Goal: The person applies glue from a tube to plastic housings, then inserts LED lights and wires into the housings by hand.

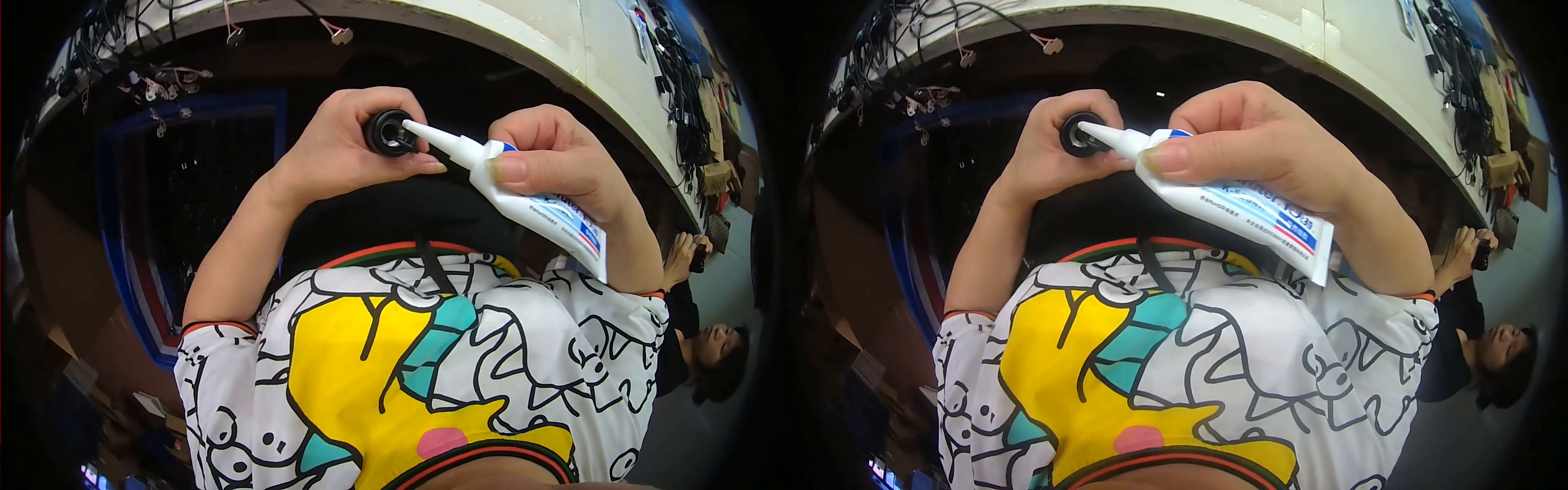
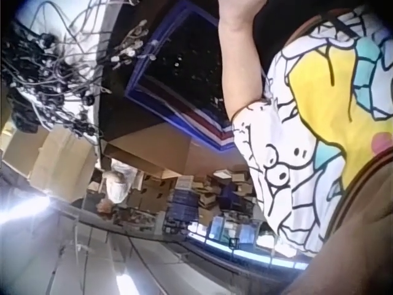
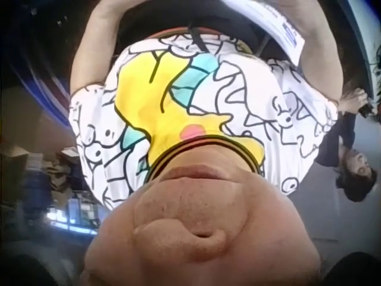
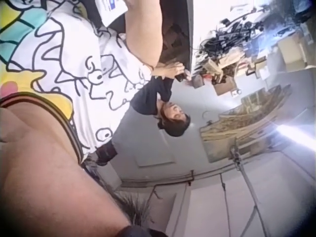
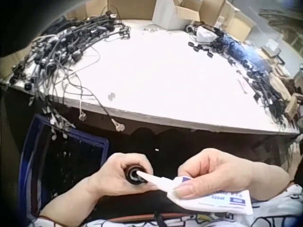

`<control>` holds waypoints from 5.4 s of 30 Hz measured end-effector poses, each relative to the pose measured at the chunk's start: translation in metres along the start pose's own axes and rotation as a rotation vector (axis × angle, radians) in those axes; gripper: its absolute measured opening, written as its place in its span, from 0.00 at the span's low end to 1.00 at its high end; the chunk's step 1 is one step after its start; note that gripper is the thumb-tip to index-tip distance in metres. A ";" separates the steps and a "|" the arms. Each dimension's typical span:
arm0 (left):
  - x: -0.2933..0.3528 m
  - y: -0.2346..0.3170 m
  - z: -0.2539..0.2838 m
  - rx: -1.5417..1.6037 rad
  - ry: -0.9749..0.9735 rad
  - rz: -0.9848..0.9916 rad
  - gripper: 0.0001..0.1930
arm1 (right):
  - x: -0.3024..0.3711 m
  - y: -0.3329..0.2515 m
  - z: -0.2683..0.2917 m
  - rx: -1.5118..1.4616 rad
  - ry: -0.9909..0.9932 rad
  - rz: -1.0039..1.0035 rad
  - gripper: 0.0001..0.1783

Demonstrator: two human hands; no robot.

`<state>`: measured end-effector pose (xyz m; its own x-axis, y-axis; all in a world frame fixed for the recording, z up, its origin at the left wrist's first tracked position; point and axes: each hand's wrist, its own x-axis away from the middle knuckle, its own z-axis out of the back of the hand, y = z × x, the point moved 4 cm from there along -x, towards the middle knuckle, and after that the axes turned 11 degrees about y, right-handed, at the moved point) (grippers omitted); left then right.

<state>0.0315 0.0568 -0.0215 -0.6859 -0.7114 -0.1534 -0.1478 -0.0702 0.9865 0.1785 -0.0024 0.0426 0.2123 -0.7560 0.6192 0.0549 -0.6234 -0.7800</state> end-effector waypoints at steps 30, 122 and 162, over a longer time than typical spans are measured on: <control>0.009 -0.007 -0.002 -0.057 -0.061 -0.026 0.11 | -0.002 0.011 -0.013 0.004 0.026 -0.098 0.16; -0.031 0.076 -0.007 0.383 0.100 -0.188 0.35 | -0.126 0.114 -0.011 0.523 0.054 0.609 0.13; -0.019 0.063 0.013 0.016 0.160 0.045 0.20 | -0.110 0.163 0.046 0.089 0.470 0.334 0.11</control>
<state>0.0263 0.0749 0.0433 -0.5702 -0.8158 -0.0972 -0.1318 -0.0259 0.9909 0.2087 -0.0114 -0.1572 -0.2227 -0.9289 0.2958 0.1458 -0.3318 -0.9320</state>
